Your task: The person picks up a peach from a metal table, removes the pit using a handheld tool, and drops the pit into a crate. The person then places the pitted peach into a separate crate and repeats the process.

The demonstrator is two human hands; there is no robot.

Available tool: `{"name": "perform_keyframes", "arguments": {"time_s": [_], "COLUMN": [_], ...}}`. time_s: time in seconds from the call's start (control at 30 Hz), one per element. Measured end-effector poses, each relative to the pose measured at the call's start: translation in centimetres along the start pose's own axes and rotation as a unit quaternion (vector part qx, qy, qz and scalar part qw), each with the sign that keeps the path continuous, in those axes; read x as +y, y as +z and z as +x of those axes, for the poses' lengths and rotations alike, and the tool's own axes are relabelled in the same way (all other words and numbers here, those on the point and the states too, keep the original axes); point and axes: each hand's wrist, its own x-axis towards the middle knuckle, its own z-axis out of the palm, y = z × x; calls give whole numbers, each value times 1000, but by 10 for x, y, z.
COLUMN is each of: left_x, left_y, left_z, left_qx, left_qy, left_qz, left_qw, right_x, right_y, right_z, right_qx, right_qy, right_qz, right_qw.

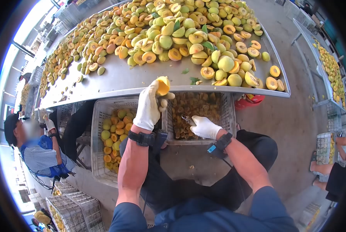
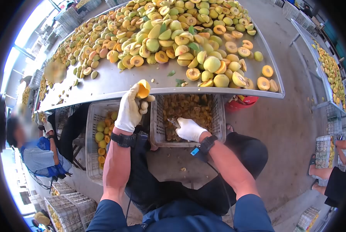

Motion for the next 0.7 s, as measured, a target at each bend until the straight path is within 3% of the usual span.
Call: {"name": "perform_keyframes", "arguments": {"time_s": [0.03,0.1,0.17,0.23,0.3,0.37,0.43,0.5,0.57,0.6,0.63,0.67,0.7], "left_x": [2,1,4,9,24,49,71,90,84,69,64,46,45], "left_y": [0,-10,-16,-30,-50,-64,-84,-97,-141,-167,-187,-228,-208], "left_z": [1,5,5,6,0,-27,-59,-100,-115,-113,-121,-120,-134], "left_qx": [4,6,9,31,20,54,62,150,170,199,241,293,352], "left_qy": [18,27,65,62,46,77,204,186,179,215,179,251,99], "left_qz": [-4,-18,-35,-66,-89,-51,121,223,264,266,403,686,746], "left_qw": [1000,999,997,995,995,994,969,945,933,919,865,617,556], "right_x": [10,19,15,10,10,11,-1,15,-18,-22,-23,-16,-9], "right_y": [5,13,16,17,17,14,5,7,-2,-3,-7,-4,0], "right_z": [3,4,-10,-22,-38,-49,-64,-60,-75,-74,-76,-74,-71], "right_qx": [-2,-11,-30,-92,-86,-88,-73,-17,-11,-14,-11,11,16], "right_qy": [2,-94,-60,-28,-67,-84,-79,-147,-100,-115,-118,-152,-160], "right_qz": [0,-141,-139,-225,-262,-287,-287,-290,-303,-296,-289,-306,-315], "right_qw": [1000,985,988,970,959,950,952,946,948,948,950,940,935]}}
